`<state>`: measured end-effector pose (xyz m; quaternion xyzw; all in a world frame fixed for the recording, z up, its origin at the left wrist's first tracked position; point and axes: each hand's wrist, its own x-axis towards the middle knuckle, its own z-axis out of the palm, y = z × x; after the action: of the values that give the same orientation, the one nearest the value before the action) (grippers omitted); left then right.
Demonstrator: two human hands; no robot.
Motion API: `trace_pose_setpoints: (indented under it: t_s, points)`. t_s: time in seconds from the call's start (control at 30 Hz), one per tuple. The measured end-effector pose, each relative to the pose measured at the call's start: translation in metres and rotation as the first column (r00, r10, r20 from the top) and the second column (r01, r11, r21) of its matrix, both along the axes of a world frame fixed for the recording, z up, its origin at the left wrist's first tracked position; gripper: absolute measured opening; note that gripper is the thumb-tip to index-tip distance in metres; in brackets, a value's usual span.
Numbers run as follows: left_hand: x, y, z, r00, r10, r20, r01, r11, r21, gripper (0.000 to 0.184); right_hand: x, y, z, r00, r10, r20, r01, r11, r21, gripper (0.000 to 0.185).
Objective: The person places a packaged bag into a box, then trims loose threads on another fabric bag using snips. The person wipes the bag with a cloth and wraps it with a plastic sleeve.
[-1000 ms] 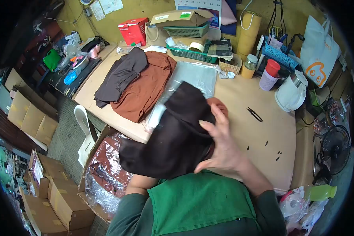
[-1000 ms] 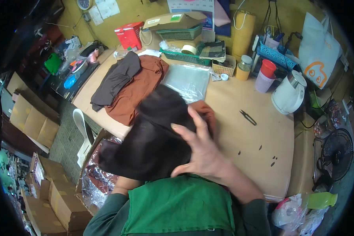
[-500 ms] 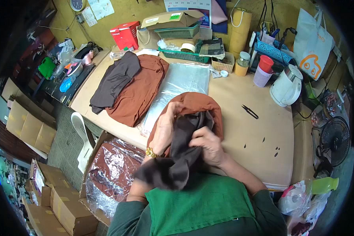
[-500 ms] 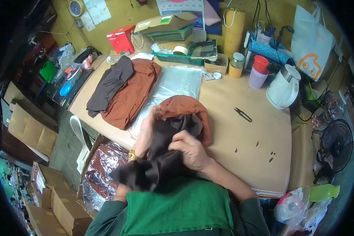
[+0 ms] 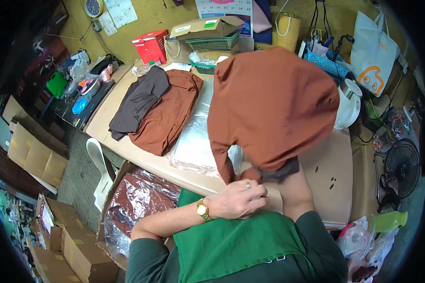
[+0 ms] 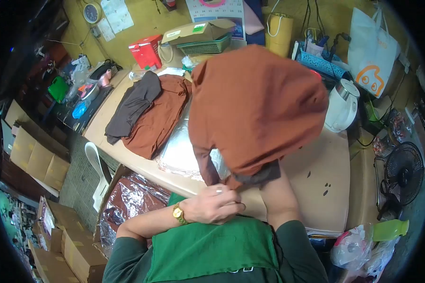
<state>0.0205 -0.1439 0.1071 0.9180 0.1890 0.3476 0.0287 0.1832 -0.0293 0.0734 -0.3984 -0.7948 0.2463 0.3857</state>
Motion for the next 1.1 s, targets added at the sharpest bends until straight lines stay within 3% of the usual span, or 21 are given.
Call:
trace_pose_setpoints:
  t_s: [0.03, 0.17, 0.27, 0.33, 0.4, 0.47, 0.53, 0.57, 0.6, 0.63, 0.67, 0.7, 0.73, 0.8, 0.83, 0.87, 0.9, 0.93, 1.0, 1.07, 1.1]
  points:
    - [0.003, 0.006, -0.019, 0.989, -0.146, -0.029, 0.138, 0.974, -0.179, 0.028, -0.001, 0.002, 0.004, 1.0, -0.01, -0.007, 0.01, 1.0, 0.015, 0.044]
    - [-0.004, 0.067, -0.046, 0.944, 0.305, 0.127, -0.297, 0.952, -0.078, 0.033, -0.006, 0.013, 0.025, 0.999, -0.034, 0.006, 0.033, 0.998, 0.05, 0.048]
    - [-0.023, 0.091, -0.017, 0.693, 0.566, 0.446, -0.662, 0.745, 0.083, 0.03, 0.001, 0.032, 0.049, 0.996, -0.065, 0.057, 0.063, 0.997, 0.034, 0.051]
    - [-0.04, 0.103, -0.009, 0.603, 0.564, 0.564, -0.691, 0.723, 0.016, 0.031, 0.006, 0.05, 0.069, 0.987, -0.057, 0.149, 0.062, 0.998, -0.03, 0.053]
    - [-0.037, 0.119, 0.006, 0.483, 0.655, 0.581, -0.846, 0.521, 0.116, 0.038, 0.003, 0.063, 0.078, 0.961, -0.036, 0.275, 0.064, 0.993, -0.096, 0.055]
    - [-0.046, 0.134, 0.02, 0.423, 0.708, 0.566, -0.889, 0.445, 0.108, 0.044, -0.016, 0.061, 0.057, 0.958, -0.183, 0.219, 0.168, 0.982, 0.085, 0.057]
    - [-0.074, 0.154, 0.004, 0.388, 0.694, 0.607, -0.855, 0.517, -0.045, 0.044, -0.039, 0.048, 0.03, 0.927, -0.368, -0.076, 0.367, 0.841, 0.399, 0.059]
    - [-0.102, 0.163, -0.023, 0.424, 0.834, 0.352, -0.906, 0.389, 0.17, 0.042, -0.037, 0.046, 0.041, 0.935, -0.354, 0.018, 0.335, 0.898, 0.285, 0.06]
    - [-0.1, 0.147, 0.017, 0.422, 0.871, -0.25, -0.904, 0.384, -0.188, 0.043, -0.035, 0.044, 0.051, 0.936, -0.332, 0.117, 0.31, 0.936, 0.168, 0.062]
    - [-0.09, 0.144, 0.023, 0.37, 0.857, -0.358, -0.923, 0.295, -0.247, 0.042, -0.034, 0.04, 0.055, 0.927, -0.237, 0.291, 0.274, 0.957, -0.093, 0.065]
    - [-0.081, 0.141, 0.022, 0.32, 0.824, -0.467, -0.935, 0.197, -0.293, 0.042, -0.029, 0.042, 0.036, 0.927, -0.232, 0.295, 0.273, 0.956, -0.105, 0.065]
    - [-0.09, 0.144, -0.008, 0.369, 0.927, -0.068, -0.929, 0.366, -0.053, 0.038, -0.023, 0.055, 0.009, 0.935, -0.32, 0.155, 0.315, 0.947, 0.055, 0.063]
    - [-0.099, 0.149, -0.037, 0.468, 0.822, 0.324, -0.881, 0.407, 0.241, 0.036, -0.02, 0.063, -0.005, 0.923, -0.384, -0.005, 0.377, 0.903, 0.209, 0.062]
    - [-0.092, 0.135, -0.019, 0.492, 0.82, 0.292, -0.856, 0.393, 0.337, 0.036, -0.02, 0.043, 0.015, 0.951, -0.308, 0.02, 0.307, 0.951, 0.037, 0.056]
    - [-0.087, 0.122, -0.003, 0.42, 0.897, -0.135, -0.906, 0.422, -0.013, 0.036, -0.015, 0.05, 0.018, 0.935, -0.231, 0.271, 0.238, 0.971, 0.006, 0.055]
    - [-0.083, 0.108, 0.013, 0.409, 0.731, -0.546, -0.908, 0.265, -0.326, 0.037, -0.012, 0.051, 0.017, 0.857, -0.133, 0.498, 0.179, 0.983, -0.046, 0.053]
    - [-0.076, 0.098, 0.019, 0.399, 0.855, -0.332, -0.88, 0.254, -0.403, 0.036, -0.018, 0.046, 0.003, 0.872, -0.277, 0.404, 0.256, 0.961, 0.105, 0.055]
    - [-0.071, 0.092, 0.019, 0.35, 0.899, -0.263, -0.91, 0.26, -0.323, 0.036, -0.019, 0.049, -0.016, 0.914, -0.405, 0.021, 0.391, 0.893, 0.224, 0.052]
    - [-0.076, 0.088, 0.01, 0.628, 0.753, 0.196, -0.773, 0.577, 0.264, 0.036, -0.015, 0.016, 0.001, 0.902, -0.43, -0.028, 0.426, 0.882, 0.202, 0.051]
    - [-0.078, 0.079, 0.014, 0.481, 0.739, -0.471, -0.876, 0.386, -0.288, 0.035, -0.001, 0.031, 0.004, 0.906, -0.122, 0.406, 0.202, 0.966, -0.16, 0.058]
    - [-0.072, 0.075, 0.022, 0.423, 0.733, -0.532, -0.906, 0.345, -0.245, 0.039, 0.002, 0.025, 0.022, 0.845, 0.054, 0.532, 0.145, 0.934, -0.327, 0.062]
